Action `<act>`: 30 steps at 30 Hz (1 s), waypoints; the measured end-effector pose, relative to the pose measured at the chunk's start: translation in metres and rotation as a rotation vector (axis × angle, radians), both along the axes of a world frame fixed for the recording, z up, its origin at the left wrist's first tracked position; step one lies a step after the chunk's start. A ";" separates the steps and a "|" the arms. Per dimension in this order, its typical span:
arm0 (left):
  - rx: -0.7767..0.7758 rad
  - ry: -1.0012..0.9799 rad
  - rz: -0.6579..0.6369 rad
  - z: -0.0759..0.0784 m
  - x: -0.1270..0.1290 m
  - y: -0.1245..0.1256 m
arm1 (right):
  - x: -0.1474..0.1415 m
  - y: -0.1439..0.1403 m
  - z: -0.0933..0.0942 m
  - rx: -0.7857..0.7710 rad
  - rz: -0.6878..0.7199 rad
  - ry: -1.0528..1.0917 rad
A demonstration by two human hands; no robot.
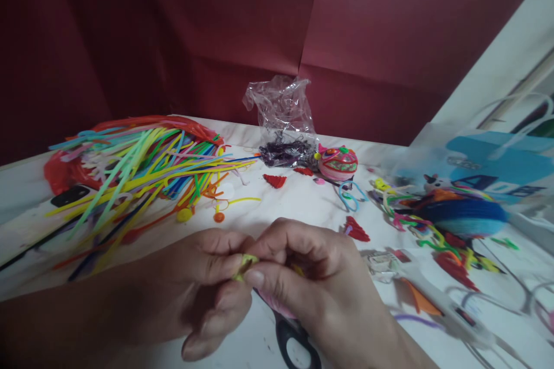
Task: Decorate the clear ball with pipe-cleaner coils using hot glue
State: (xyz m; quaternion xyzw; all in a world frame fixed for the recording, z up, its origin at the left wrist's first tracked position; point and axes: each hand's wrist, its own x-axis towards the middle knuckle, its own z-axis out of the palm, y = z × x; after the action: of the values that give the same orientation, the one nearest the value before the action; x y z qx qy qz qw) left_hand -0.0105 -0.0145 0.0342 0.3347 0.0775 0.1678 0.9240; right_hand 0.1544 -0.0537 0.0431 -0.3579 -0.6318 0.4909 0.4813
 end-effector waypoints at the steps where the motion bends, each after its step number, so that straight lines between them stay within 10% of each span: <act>1: -0.013 0.004 -0.025 0.001 -0.001 0.000 | 0.000 -0.001 0.000 0.021 -0.001 0.007; 22: -0.107 0.074 -0.219 -0.001 -0.005 0.007 | -0.001 -0.006 0.003 0.186 -0.050 -0.199; 30: 0.222 0.085 0.121 -0.002 -0.001 0.004 | 0.003 -0.004 0.000 -0.057 -0.103 -0.048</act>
State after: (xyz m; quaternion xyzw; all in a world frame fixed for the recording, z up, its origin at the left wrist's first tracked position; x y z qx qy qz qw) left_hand -0.0114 -0.0103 0.0321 0.4366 0.1173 0.2165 0.8653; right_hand 0.1574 -0.0576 0.0434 -0.4153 -0.6096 0.4745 0.4804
